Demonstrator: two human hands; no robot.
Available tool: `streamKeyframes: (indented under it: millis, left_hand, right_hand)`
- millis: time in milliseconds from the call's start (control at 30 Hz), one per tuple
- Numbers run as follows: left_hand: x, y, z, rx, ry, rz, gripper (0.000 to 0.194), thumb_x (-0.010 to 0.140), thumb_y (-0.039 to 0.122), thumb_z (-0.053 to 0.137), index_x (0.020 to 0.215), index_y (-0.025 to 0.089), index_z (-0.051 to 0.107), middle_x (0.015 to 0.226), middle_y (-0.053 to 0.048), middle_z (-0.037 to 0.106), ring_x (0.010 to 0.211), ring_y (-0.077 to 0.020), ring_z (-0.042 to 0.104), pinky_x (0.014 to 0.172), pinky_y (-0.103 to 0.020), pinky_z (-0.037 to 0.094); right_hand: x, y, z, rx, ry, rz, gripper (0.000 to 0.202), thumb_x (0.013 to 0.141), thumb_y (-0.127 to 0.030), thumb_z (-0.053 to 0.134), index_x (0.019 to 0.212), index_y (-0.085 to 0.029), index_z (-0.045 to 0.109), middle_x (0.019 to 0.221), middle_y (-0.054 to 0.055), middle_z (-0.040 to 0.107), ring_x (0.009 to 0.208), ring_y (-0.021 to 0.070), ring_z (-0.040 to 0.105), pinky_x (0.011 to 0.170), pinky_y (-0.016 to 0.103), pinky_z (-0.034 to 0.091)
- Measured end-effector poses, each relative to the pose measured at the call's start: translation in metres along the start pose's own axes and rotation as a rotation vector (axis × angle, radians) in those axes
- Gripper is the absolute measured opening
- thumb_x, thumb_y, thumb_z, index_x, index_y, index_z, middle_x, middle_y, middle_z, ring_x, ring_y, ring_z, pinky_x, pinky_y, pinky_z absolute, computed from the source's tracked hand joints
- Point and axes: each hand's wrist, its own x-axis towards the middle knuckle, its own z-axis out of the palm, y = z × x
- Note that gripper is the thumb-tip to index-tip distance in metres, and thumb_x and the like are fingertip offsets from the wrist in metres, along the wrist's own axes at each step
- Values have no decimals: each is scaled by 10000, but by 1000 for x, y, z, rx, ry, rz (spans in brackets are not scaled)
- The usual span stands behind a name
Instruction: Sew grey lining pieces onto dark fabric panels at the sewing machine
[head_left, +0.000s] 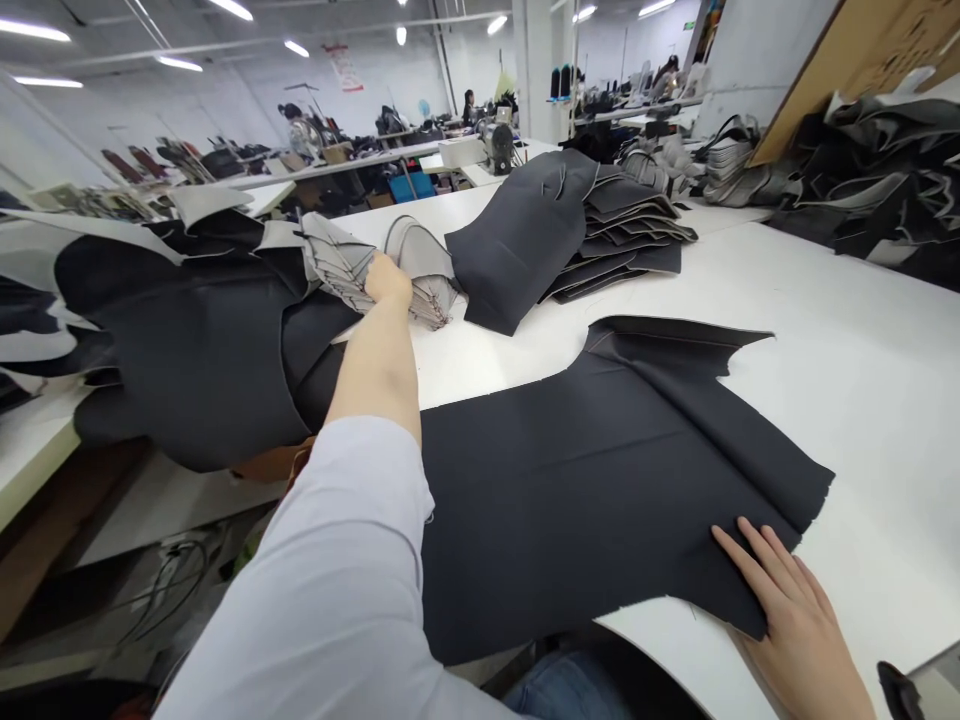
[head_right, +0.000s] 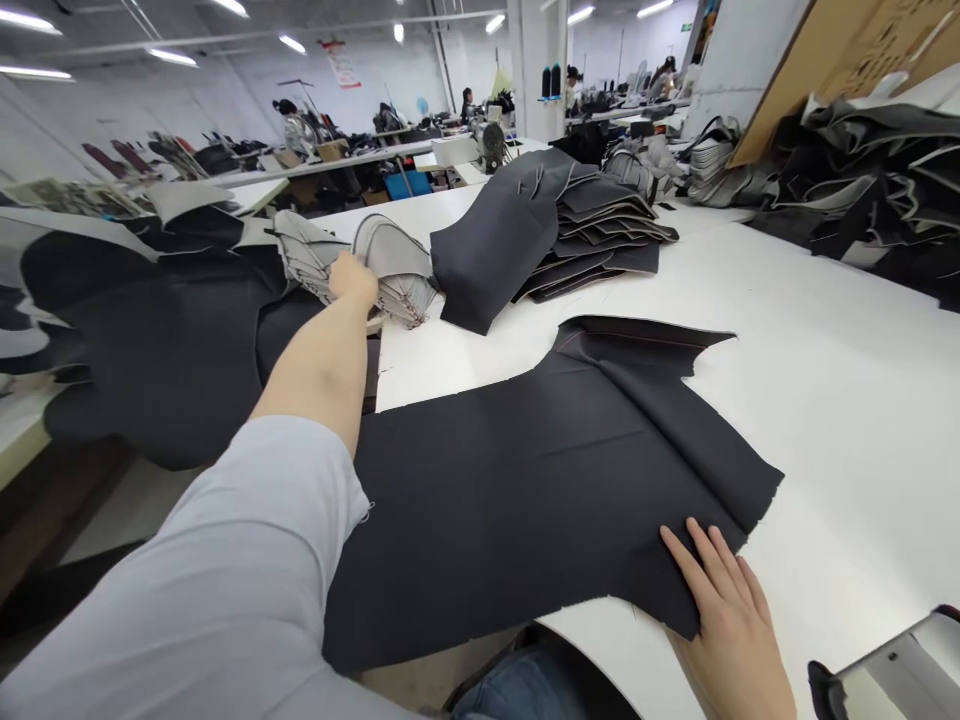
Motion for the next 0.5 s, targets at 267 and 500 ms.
streamKeyframes:
  millis: [267, 500]
  left_hand:
    - [-11, 24, -7, -44, -84, 197, 436, 1023, 436, 386, 1303, 106, 442, 1329, -144, 563, 1225, -226, 508, 1042, -472, 379]
    - [-88, 38, 46, -162, -396, 158, 375, 972, 389, 553, 1242, 130, 573, 1320, -120, 575, 1225, -244, 539, 1058, -485, 425]
  right_hand:
    - [-3, 5, 5, 43, 17, 7, 569, 880, -304, 372, 1436, -217, 456, 1490, 139, 459, 1364, 403, 429, 995, 622, 433]
    - [-4, -1, 2, 19, 17, 38, 574, 850, -171, 369, 1410, -187, 494, 1473, 146, 478, 1384, 356, 416, 1032, 556, 444]
